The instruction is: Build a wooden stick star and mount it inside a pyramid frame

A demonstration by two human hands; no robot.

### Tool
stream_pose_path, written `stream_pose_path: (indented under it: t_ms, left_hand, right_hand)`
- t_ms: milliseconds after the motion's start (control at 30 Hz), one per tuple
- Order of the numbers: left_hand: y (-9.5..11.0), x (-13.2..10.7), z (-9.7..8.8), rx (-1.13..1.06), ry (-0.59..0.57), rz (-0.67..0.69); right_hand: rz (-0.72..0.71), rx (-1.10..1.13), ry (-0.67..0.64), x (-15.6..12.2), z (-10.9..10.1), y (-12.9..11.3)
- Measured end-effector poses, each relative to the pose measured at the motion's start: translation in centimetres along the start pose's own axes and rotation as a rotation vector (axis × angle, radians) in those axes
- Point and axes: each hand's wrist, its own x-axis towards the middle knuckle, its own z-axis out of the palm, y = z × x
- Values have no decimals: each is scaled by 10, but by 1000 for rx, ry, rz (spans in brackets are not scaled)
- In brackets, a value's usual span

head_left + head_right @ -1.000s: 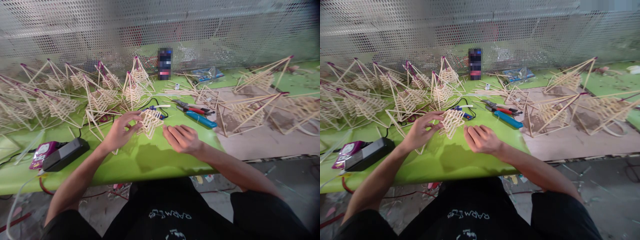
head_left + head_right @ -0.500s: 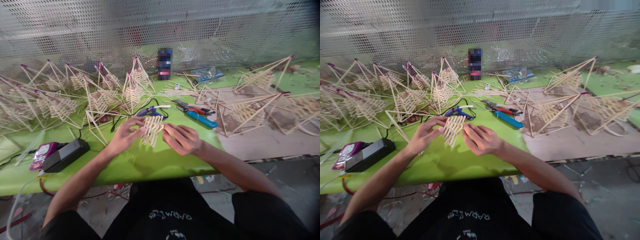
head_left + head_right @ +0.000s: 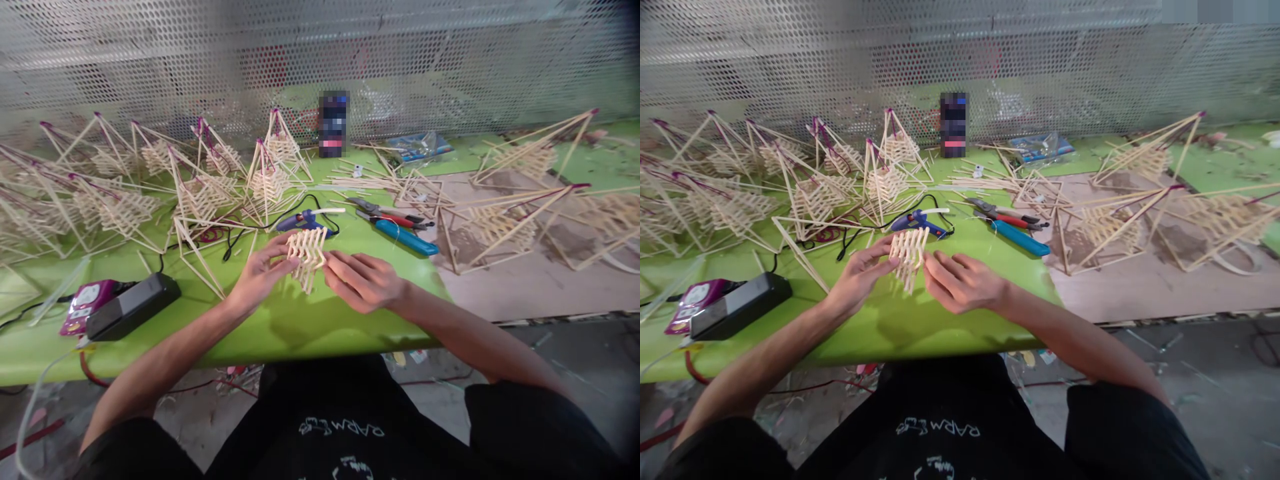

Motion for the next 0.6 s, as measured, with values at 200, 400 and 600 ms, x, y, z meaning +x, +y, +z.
stream_pose_path:
  t_ms: [200,400,600]
  left_hand:
    - [-5,1,1,62,42,15]
    - [-2,1,3,70,24,61]
    - [-4,0,4,61,65,61]
  right_hand:
    - [-4,-30,9,2,-1,3]
    - [15,-45,25,7,-3,5]
    - [62,-27,18,6,2,3]
